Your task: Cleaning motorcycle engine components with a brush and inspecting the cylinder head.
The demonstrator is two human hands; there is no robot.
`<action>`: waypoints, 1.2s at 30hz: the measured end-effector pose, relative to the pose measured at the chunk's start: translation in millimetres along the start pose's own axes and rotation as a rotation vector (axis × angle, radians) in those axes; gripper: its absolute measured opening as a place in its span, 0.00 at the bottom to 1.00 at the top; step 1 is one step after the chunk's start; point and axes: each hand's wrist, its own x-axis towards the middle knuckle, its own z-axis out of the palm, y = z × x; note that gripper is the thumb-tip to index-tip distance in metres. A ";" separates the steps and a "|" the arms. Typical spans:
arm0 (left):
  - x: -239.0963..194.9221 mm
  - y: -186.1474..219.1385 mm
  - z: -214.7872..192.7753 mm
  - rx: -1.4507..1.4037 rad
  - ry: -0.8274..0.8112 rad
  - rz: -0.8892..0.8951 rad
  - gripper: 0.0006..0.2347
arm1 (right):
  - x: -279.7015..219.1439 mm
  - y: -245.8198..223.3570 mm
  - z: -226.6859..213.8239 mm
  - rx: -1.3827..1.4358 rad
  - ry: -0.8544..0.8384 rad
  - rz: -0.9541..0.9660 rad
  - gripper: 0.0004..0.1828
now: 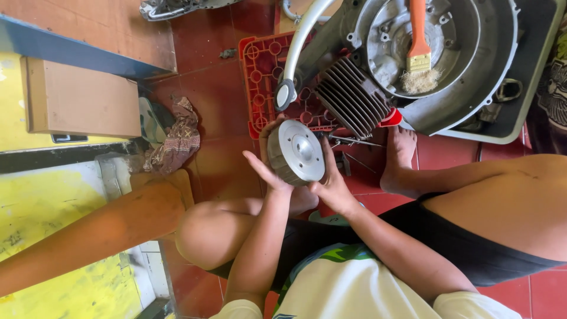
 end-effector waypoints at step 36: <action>-5.2 -18.8 6.6 0.492 -0.040 0.158 0.38 | 16.1 5.5 -17.3 0.133 0.089 -0.099 0.69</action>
